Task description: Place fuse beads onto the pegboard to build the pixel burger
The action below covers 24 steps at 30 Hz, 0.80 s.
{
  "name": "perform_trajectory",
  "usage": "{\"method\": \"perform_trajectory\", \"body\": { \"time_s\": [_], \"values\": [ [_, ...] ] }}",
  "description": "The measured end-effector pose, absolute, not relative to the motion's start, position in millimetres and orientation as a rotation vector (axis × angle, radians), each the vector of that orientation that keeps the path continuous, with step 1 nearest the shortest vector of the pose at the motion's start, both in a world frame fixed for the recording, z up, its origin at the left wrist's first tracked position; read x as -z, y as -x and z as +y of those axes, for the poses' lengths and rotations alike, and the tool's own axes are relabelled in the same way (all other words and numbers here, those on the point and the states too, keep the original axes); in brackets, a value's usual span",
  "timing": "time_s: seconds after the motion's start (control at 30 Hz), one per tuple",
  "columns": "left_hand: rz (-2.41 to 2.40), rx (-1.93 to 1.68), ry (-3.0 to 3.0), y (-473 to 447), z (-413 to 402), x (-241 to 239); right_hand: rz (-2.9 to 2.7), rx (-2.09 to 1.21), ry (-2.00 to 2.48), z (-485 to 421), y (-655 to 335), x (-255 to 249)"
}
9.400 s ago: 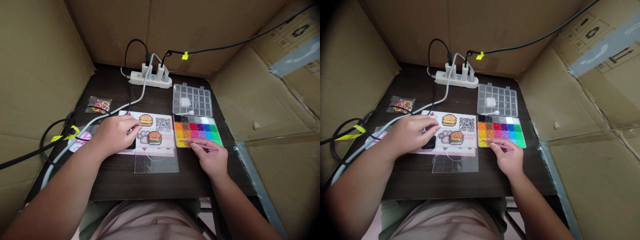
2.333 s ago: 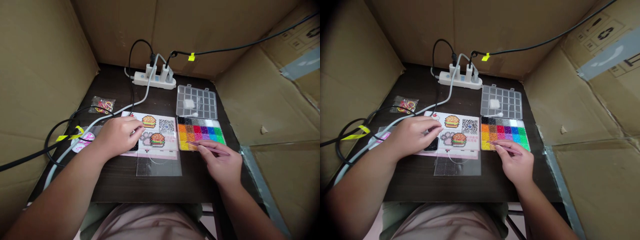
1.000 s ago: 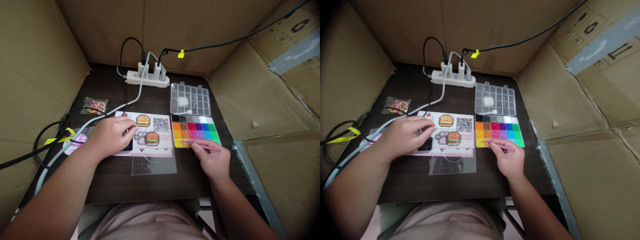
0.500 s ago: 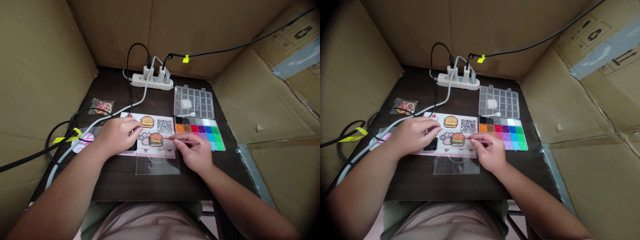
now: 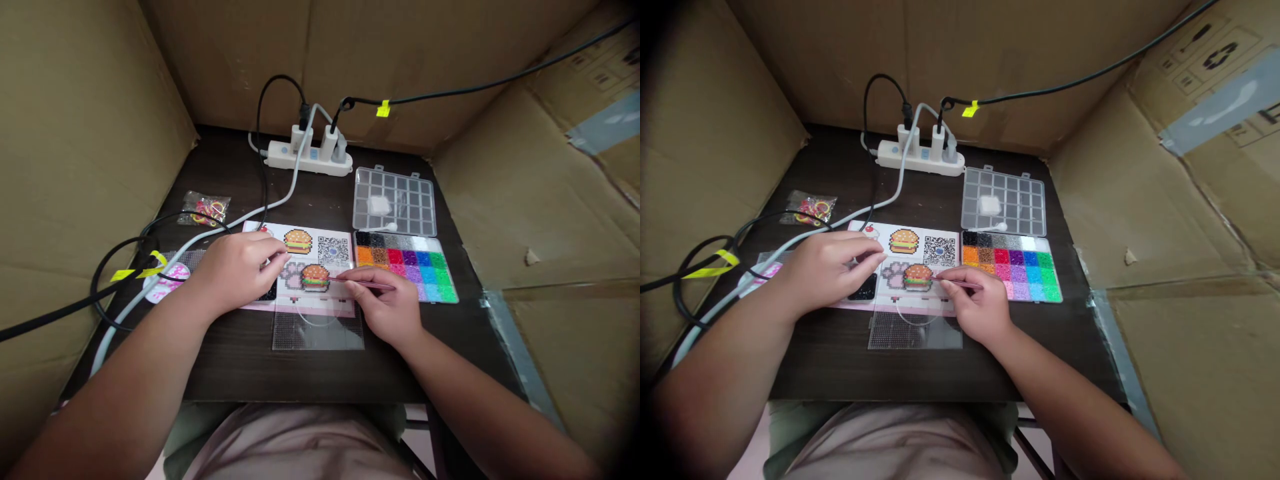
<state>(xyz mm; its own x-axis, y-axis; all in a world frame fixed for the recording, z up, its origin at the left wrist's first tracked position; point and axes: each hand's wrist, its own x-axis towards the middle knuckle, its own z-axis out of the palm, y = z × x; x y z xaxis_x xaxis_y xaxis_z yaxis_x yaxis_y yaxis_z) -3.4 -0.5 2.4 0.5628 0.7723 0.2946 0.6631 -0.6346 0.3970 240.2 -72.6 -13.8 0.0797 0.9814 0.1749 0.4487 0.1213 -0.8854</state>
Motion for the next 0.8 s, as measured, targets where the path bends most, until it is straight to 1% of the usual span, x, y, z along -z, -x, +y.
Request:
{"method": "perform_trajectory", "body": {
  "time_s": [0.8],
  "values": [
    [1.195, -0.670, -2.571, 3.6, -0.8, -2.2, -1.516, -0.754, 1.486, -72.1, -241.1, 14.0]
  ]
}}
